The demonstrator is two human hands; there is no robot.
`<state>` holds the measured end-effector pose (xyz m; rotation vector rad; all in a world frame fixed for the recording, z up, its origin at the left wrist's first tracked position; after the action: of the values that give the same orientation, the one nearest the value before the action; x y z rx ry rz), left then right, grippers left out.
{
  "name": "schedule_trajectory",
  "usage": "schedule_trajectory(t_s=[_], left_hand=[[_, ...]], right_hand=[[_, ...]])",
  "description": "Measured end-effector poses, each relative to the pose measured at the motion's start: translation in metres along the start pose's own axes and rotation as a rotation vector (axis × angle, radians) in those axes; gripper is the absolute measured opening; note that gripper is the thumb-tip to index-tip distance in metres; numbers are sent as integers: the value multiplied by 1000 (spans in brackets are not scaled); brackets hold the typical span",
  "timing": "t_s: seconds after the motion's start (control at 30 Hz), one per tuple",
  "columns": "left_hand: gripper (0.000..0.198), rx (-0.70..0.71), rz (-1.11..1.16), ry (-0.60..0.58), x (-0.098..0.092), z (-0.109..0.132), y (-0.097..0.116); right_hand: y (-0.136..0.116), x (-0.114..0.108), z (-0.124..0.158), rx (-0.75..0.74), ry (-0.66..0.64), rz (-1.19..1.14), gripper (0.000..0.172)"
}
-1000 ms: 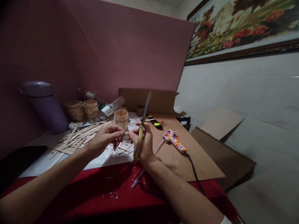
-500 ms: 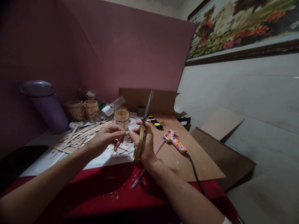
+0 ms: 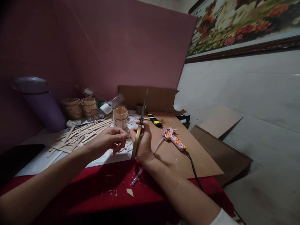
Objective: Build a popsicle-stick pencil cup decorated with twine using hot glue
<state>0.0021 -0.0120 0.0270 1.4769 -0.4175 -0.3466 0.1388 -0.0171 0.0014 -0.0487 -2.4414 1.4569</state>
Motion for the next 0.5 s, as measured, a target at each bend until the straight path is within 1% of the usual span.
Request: schedule_trajectory(t_s=[0.07, 0.13, 0.2, 0.3, 0.37, 0.4, 0.47, 0.5], left_hand=[[31, 43, -84, 3, 0, -1, 1], [26, 72, -144, -56, 1, 1, 2], [19, 90, -194, -183, 7, 6, 4], [11, 46, -296, -484, 23, 21, 1], [7, 50, -456, -613, 35, 31, -3], [7, 91, -598, -650, 40, 36, -6], [8, 191, -859, -683, 47, 42, -10], [8, 229, -964, -681, 49, 43, -12]], right_hand=[[3, -3, -3, 3, 29, 25, 35], [6, -5, -5, 21, 37, 29, 36], [7, -5, -6, 32, 36, 28, 36], [8, -5, -7, 26, 46, 30, 38], [9, -4, -8, 33, 47, 27, 38], [10, -4, -9, 38, 45, 26, 39], [12, -3, -9, 45, 39, 25, 39], [13, -4, -10, 44, 41, 24, 39]])
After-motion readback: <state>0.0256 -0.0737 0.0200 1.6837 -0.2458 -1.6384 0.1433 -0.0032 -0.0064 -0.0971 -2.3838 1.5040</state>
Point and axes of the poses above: each hand's wrist, its own z-axis away from the middle knuckle, its own x-axis out of the palm, y = z × x, the point moved 2 cm from there along -z, towards the middle knuckle, and after that the axes turned 1 degree about y, right-handed, at the moved point
